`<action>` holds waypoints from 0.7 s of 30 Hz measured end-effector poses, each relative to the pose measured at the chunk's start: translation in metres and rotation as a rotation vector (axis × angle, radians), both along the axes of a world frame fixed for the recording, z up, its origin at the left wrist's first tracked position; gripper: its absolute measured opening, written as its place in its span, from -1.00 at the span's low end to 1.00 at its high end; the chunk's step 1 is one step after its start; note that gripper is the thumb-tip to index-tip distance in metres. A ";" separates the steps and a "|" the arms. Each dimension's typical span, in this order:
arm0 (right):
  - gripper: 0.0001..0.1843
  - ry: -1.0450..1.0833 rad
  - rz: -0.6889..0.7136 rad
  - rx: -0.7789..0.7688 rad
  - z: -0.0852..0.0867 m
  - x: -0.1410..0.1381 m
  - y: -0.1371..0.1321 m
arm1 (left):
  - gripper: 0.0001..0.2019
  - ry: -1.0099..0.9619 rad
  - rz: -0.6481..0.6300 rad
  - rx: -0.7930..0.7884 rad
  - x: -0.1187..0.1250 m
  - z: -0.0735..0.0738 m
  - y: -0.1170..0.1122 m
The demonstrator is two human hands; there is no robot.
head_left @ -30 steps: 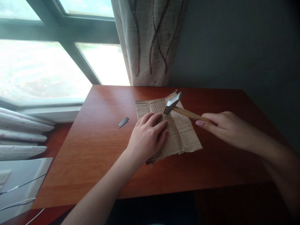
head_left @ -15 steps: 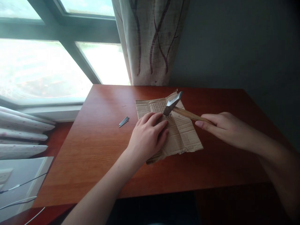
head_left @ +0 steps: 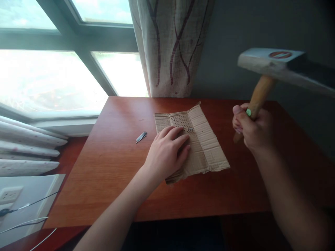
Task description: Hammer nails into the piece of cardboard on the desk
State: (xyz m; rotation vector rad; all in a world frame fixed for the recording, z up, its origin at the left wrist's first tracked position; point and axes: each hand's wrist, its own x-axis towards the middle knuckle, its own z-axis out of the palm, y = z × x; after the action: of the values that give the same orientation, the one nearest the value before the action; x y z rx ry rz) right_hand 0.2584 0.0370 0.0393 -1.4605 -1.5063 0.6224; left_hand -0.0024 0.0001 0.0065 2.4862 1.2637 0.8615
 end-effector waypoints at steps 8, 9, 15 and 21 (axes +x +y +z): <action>-0.38 0.422 -0.173 0.233 -0.041 -0.025 0.035 | -0.83 -0.155 0.352 0.114 -0.050 0.005 0.009; -0.37 0.431 -0.189 0.226 -0.044 -0.025 0.034 | -0.84 -0.103 0.417 0.087 -0.061 0.004 0.010; -0.37 0.368 -0.197 0.231 -0.053 -0.019 0.026 | -0.77 0.315 0.553 -0.121 -0.099 -0.018 0.013; -0.43 0.441 -0.113 0.252 -0.060 -0.015 0.028 | -0.72 0.555 0.581 -0.138 -0.095 -0.029 0.013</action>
State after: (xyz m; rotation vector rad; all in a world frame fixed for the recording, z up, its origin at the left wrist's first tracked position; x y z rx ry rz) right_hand 0.2435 0.0648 -0.0208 -1.1184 -1.1051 0.6133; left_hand -0.0975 0.0129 -0.0222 2.3451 2.2056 0.1406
